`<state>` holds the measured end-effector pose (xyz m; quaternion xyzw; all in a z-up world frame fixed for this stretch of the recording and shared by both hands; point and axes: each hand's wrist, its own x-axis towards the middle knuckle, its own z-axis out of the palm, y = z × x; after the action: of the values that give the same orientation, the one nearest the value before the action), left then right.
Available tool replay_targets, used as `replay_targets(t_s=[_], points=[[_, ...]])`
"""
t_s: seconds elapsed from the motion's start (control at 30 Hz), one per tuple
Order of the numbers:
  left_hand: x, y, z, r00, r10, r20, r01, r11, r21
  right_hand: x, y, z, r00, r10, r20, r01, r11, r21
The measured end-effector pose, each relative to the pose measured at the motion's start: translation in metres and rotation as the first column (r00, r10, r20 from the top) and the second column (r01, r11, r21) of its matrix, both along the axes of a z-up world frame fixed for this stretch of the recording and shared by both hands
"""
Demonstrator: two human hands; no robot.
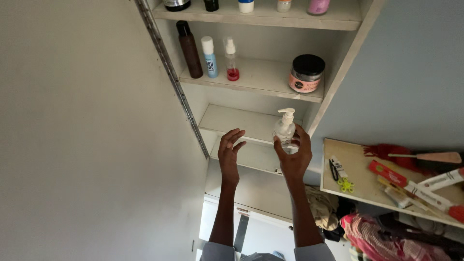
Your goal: The person picks up various personal care items from a cluttered table and places them onto the shelves of an open white cabinet. Items handled include bottles, tubes, and jars, which are arranged one by one on the shelves.
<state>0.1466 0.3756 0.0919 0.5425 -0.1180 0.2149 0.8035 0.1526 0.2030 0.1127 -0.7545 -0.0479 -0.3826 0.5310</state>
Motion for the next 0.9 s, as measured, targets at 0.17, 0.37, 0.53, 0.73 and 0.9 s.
replay_targets(t_s=[0.17,0.37,0.53,0.73,0.9], points=[[0.018,0.017,-0.004,0.998,-0.047,-0.028,0.047,0.999,-0.011,0.009,0.016,-0.003,0.997,-0.072,-0.001,0.072,0.997,-0.017],[0.033,0.029,0.003,0.995,-0.099,-0.004,0.099,0.995,-0.008,0.019,0.033,0.007,0.992,-0.127,0.004,0.127,0.992,-0.006],[0.046,0.034,0.016,0.992,-0.117,0.039,0.117,0.993,-0.003,0.038,0.037,0.029,0.985,-0.149,0.089,0.155,0.986,-0.063],[0.069,0.031,0.027,0.986,-0.143,0.090,0.147,0.989,-0.035,0.067,0.040,0.051,0.967,-0.202,0.154,0.221,0.968,-0.122],[0.084,0.035,0.031,0.981,-0.150,0.126,0.155,0.987,-0.031,0.091,0.048,0.054,0.948,-0.282,0.149,0.302,0.943,-0.138]])
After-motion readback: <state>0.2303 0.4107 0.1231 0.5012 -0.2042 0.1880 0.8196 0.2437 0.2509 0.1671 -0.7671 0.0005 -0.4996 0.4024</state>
